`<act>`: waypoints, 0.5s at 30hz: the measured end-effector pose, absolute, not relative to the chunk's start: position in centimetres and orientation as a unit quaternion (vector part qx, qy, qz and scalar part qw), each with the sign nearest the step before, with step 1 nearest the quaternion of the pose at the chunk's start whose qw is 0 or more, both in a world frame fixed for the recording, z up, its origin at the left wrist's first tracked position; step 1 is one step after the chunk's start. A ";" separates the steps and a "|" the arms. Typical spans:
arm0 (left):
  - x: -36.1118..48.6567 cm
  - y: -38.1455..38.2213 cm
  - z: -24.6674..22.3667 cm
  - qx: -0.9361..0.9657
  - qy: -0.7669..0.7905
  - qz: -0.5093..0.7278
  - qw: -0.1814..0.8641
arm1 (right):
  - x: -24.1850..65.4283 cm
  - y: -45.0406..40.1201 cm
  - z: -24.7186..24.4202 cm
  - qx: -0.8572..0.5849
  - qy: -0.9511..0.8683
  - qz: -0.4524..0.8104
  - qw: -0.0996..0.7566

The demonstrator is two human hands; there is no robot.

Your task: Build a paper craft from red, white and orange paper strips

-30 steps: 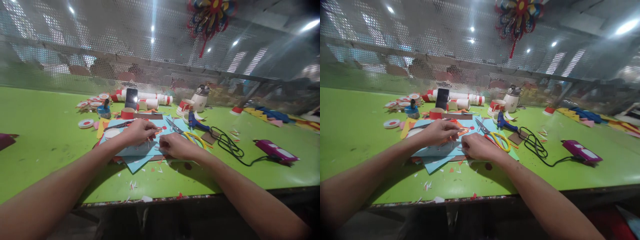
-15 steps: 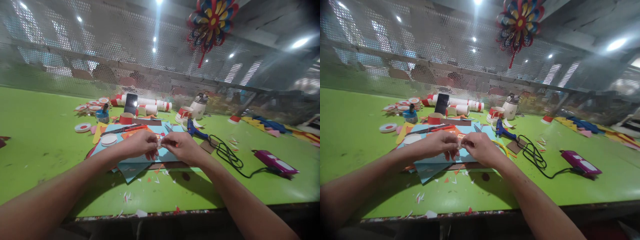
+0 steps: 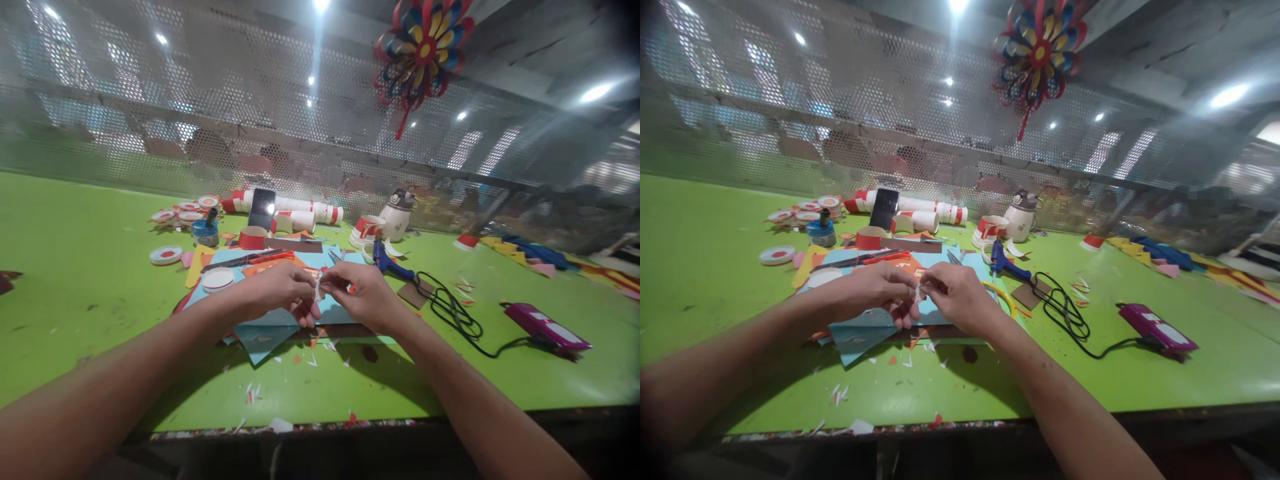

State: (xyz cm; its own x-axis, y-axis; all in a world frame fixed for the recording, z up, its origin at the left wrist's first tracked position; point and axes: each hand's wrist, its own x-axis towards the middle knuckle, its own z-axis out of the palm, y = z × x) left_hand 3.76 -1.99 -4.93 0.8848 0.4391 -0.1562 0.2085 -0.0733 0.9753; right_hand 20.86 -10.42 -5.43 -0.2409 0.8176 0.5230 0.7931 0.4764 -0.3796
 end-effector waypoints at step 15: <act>3.4 -1.6 -5.3 0.727 0.194 0.080 0.653 | 20.4 -10.4 -5.9 -0.527 -0.759 0.007 0.383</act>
